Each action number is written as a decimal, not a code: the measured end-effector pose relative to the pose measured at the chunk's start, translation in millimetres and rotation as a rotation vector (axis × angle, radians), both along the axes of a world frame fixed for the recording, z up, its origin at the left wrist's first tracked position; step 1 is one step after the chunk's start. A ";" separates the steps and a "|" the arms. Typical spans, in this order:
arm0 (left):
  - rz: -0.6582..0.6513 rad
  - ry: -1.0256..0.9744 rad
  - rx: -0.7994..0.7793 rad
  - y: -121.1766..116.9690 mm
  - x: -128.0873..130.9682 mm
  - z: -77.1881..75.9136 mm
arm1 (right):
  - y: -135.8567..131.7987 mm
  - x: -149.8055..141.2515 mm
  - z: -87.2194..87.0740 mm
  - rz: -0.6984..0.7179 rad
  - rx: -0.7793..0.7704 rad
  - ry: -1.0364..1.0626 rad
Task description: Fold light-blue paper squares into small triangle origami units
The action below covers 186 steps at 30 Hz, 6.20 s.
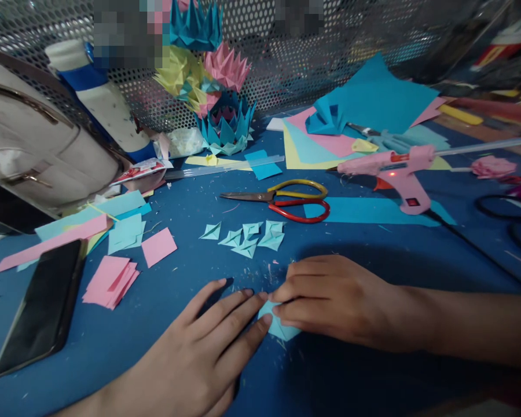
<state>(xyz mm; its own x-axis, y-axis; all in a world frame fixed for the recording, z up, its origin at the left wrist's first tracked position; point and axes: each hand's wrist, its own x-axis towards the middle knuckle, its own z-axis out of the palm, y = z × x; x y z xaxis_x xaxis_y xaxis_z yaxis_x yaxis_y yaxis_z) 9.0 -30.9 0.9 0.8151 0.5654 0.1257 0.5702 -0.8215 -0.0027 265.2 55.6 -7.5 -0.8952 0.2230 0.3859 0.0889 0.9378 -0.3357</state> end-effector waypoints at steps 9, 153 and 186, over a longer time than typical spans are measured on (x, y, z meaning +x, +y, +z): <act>-0.010 -0.002 -0.009 0.5 -0.4 -0.9 | 22.0 5.0 4.0 0.112 -0.129 -0.039; 0.041 -0.214 0.004 1.1 23.6 -15.6 | 31.7 -9.6 2.0 0.026 -0.445 -0.227; 0.053 -0.172 -0.013 0.0 24.5 -14.8 | 38.4 7.9 8.2 0.172 0.074 -0.100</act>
